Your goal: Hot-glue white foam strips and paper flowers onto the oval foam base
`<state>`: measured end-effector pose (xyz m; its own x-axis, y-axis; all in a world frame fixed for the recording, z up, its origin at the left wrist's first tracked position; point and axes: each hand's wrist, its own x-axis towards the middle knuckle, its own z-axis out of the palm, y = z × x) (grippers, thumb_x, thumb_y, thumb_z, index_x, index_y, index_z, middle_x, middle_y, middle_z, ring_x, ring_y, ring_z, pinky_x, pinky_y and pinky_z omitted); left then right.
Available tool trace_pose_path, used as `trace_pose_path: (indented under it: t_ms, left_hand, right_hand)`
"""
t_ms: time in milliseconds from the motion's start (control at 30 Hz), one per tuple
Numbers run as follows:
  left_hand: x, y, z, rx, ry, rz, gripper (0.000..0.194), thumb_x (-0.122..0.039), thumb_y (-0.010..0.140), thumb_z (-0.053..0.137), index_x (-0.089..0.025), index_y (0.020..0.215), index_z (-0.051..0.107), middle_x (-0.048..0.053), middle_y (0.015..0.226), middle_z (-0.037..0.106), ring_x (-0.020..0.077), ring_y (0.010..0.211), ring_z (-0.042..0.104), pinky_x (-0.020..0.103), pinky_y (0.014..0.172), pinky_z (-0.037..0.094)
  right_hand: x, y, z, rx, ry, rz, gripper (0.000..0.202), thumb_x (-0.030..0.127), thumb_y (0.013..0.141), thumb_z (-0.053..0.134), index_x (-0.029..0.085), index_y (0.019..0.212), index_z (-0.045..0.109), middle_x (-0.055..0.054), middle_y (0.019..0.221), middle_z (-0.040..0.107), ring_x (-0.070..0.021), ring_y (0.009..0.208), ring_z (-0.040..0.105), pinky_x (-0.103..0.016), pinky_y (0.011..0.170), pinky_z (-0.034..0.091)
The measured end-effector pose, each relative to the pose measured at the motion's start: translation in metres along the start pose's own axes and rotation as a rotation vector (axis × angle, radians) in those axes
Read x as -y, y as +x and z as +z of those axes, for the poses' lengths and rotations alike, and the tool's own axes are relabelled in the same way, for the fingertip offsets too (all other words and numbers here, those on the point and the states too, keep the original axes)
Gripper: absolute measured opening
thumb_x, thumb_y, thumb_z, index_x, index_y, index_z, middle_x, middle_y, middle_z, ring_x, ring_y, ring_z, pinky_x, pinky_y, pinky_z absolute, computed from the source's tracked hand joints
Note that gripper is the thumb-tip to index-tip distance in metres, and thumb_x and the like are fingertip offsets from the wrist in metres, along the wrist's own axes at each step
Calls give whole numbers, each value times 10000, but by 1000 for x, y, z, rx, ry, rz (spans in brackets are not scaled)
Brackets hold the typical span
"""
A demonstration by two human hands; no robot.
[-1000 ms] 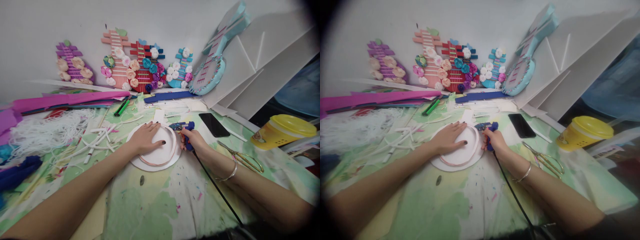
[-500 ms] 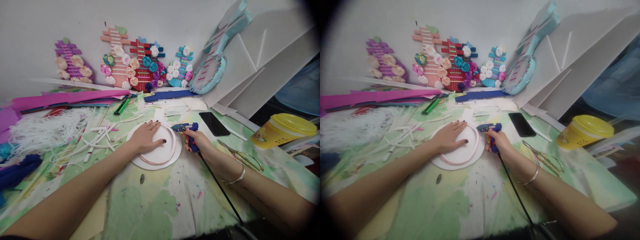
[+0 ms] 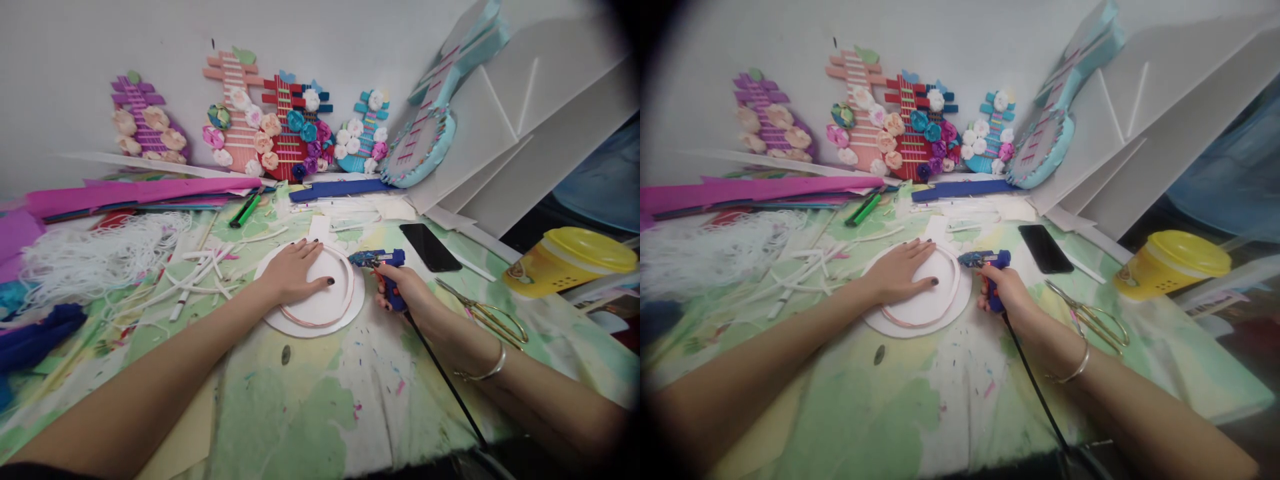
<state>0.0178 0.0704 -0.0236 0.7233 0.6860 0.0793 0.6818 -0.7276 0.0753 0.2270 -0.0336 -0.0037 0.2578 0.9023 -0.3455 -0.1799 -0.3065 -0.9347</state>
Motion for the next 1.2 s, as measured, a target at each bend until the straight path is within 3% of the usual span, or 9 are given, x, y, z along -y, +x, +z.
trace_pose_path:
  t_ms: [300,633,1200]
  left_hand:
    - [-1,-1,0,3,-6,-4,862,-724,812,245,-148,1453,245,71,1518,246,295,1393,199,404,1133,164]
    - [0,-1,1,-9,-11,4,861,-725,811,240,-150,1452,245,74,1514,256,293,1391,209,405,1131,170]
    - [1,0,1,3,-13,3,865,-730,812,227,-150,1453,243,77,1521,236,300,1397,184,409,1136,157]
  right_hand:
    - [0,-12,0,-15,-54,23,227,292,805,533,167,619,501,13,481,502,-100,349,502,-190,313,339]
    - [7,-28,2,-59,-126,68,306,292,833,485,180,549,466,1,390,489,-93,289,448,-179,262,253]
    - [0,-34,-3,-65,-114,12,241,312,777,535,192,576,479,1,454,516,-118,345,505,-216,317,338]
